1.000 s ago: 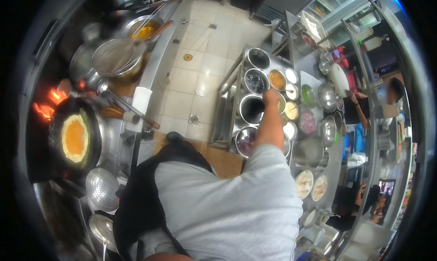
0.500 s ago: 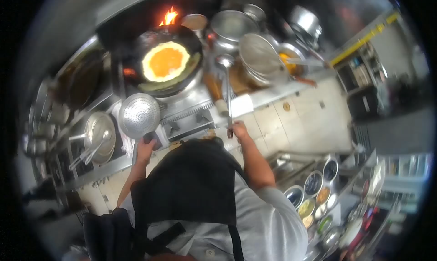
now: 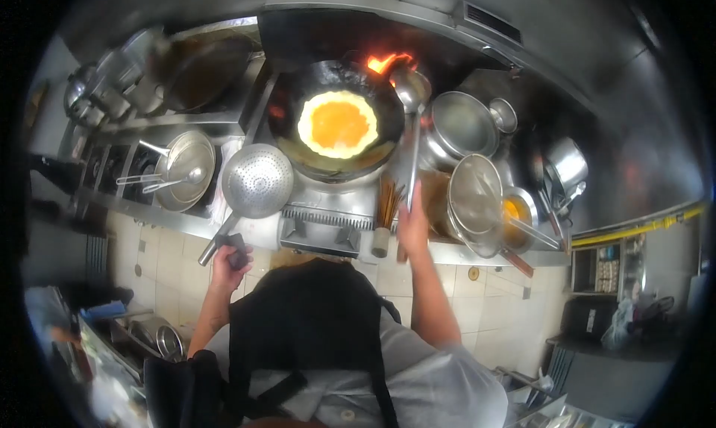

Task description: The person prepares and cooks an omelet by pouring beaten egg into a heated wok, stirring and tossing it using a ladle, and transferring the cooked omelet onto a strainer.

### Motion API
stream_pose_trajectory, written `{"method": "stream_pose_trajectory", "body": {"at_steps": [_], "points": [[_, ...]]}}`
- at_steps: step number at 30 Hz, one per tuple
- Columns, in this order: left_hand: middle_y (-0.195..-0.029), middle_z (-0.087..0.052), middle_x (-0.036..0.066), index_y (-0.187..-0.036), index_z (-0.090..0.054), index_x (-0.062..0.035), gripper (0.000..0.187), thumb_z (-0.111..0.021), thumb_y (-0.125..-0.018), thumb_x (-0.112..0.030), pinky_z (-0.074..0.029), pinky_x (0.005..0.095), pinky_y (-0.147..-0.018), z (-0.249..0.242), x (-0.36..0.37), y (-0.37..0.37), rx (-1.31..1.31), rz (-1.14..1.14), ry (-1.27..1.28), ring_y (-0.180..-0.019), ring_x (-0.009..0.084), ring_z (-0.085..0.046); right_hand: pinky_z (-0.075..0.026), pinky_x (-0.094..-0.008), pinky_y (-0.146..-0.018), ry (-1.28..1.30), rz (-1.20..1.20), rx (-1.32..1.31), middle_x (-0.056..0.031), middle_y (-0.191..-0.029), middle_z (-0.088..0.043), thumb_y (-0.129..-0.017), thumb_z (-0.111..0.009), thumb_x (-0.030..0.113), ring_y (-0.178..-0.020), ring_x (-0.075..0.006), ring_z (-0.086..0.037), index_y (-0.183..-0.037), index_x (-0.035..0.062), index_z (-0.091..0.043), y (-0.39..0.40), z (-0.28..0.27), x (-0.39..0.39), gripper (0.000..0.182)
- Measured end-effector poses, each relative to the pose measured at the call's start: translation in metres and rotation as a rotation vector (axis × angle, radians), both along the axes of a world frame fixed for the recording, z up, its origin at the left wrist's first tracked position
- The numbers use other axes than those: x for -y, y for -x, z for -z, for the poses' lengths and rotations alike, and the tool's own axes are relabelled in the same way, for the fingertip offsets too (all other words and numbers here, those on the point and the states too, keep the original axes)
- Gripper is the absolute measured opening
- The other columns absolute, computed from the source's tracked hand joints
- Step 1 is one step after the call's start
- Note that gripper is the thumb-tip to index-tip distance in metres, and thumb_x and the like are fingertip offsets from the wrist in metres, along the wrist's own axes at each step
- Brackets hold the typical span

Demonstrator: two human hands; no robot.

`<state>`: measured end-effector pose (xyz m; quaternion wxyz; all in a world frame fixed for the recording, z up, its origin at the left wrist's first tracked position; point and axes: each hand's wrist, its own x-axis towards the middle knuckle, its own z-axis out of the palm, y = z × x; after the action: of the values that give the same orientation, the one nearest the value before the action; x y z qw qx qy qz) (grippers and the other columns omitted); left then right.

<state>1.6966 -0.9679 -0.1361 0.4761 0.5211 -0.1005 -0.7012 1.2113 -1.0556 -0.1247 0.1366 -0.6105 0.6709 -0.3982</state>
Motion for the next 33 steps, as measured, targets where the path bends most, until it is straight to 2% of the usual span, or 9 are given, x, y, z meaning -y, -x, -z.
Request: {"method": "stream_pose_trajectory", "body": {"at_steps": [3,7,12,15,20,25,29,32,33], "points": [[-0.095,-0.068,0.012,-0.116,-0.060,-0.0097,0.035,-0.059,-0.089,-0.032,-0.053,0.0343,-0.061,-0.005,0.001,0.027,0.060,-0.024,0.009,-0.077,0.0244,-0.065,-0.055,-0.0401,-0.061,-0.395,-0.084,-0.035,-0.0244,-0.099,-0.070,-0.098,-0.053,0.014,-0.067,-0.0277,-0.069,-0.160,0.0186,-0.023,0.006,-0.027,0.080,0.069],[-0.089,-0.068,0.012,-0.118,-0.058,-0.0081,0.036,-0.064,-0.091,-0.031,-0.054,0.0314,-0.054,-0.028,-0.001,0.044,0.144,0.021,0.054,-0.073,0.0227,-0.066,-0.055,-0.0399,-0.054,-0.402,-0.144,-0.134,-0.0238,-0.093,-0.070,-0.098,-0.054,0.013,-0.056,-0.0274,-0.066,-0.159,0.0179,-0.025,-0.018,-0.028,0.123,0.068],[-0.092,-0.066,0.012,-0.122,-0.057,-0.0076,0.039,-0.064,-0.092,-0.032,-0.055,0.0319,-0.055,-0.025,0.004,0.034,0.169,0.050,0.059,-0.075,0.0221,-0.066,-0.048,-0.0354,-0.041,-0.556,-0.230,0.283,-0.0129,-0.073,-0.060,-0.097,-0.054,0.011,-0.041,-0.0184,-0.052,-0.159,0.0163,-0.028,-0.052,-0.021,0.103,0.067],[-0.086,-0.067,0.015,-0.119,-0.056,0.0000,0.037,-0.063,-0.092,-0.024,-0.058,0.0310,-0.047,-0.033,0.014,0.034,0.167,-0.015,0.068,-0.063,0.0224,-0.067,-0.046,-0.0342,-0.038,-0.585,-0.267,0.321,-0.0083,-0.068,-0.056,-0.098,-0.052,0.010,-0.042,-0.0156,-0.050,-0.159,0.0145,-0.027,-0.068,-0.024,0.082,0.066],[-0.085,-0.066,0.014,-0.121,-0.056,-0.0043,0.038,-0.065,-0.092,-0.027,-0.058,0.0304,-0.047,-0.026,0.029,0.019,0.139,0.007,0.077,-0.064,0.0224,-0.067,-0.043,-0.0321,-0.037,-0.659,-0.295,0.415,-0.0025,-0.062,-0.048,-0.100,-0.049,0.010,-0.042,-0.0129,-0.046,-0.160,0.0148,-0.025,-0.082,-0.045,0.054,0.065],[-0.094,-0.064,0.009,-0.115,-0.060,-0.0117,0.037,-0.065,-0.092,-0.040,-0.052,0.0325,-0.062,-0.024,0.046,0.008,0.162,0.138,0.048,-0.081,0.0206,-0.064,-0.044,-0.0330,-0.041,-0.719,-0.320,0.404,-0.0073,-0.065,-0.055,-0.100,-0.048,0.010,-0.042,-0.0144,-0.048,-0.159,0.0117,-0.025,-0.089,-0.063,0.021,0.064],[-0.093,-0.064,0.009,-0.112,-0.059,-0.0115,0.037,-0.066,-0.092,-0.042,-0.051,0.0326,-0.062,-0.019,0.061,0.005,0.158,0.172,0.032,-0.081,0.0210,-0.064,-0.051,-0.0360,-0.051,-0.789,-0.293,0.303,-0.0133,-0.073,-0.062,-0.098,-0.050,0.011,-0.049,-0.0206,-0.057,-0.159,0.0151,-0.026,-0.094,-0.089,-0.005,0.066],[-0.087,-0.066,0.012,-0.114,-0.057,-0.0070,0.038,-0.070,-0.090,-0.035,-0.057,0.0319,-0.048,-0.012,0.072,0.002,0.087,0.122,0.026,-0.067,0.0230,-0.068,-0.053,-0.0379,-0.056,-0.676,-0.280,0.056,-0.0172,-0.083,-0.065,-0.097,-0.055,0.012,-0.055,-0.0243,-0.061,-0.159,0.0233,-0.029,-0.085,-0.078,-0.019,0.068],[-0.087,-0.066,0.012,-0.113,-0.057,-0.0073,0.039,-0.070,-0.090,-0.036,-0.056,0.0316,-0.048,-0.013,0.074,0.002,0.092,0.119,0.034,-0.066,0.0229,-0.067,-0.053,-0.0435,-0.072,-0.582,-0.277,-0.098,-0.0237,-0.097,-0.066,-0.095,-0.056,0.011,-0.074,-0.0353,-0.064,-0.158,0.0243,-0.029,-0.080,-0.077,-0.024,0.069]]}}
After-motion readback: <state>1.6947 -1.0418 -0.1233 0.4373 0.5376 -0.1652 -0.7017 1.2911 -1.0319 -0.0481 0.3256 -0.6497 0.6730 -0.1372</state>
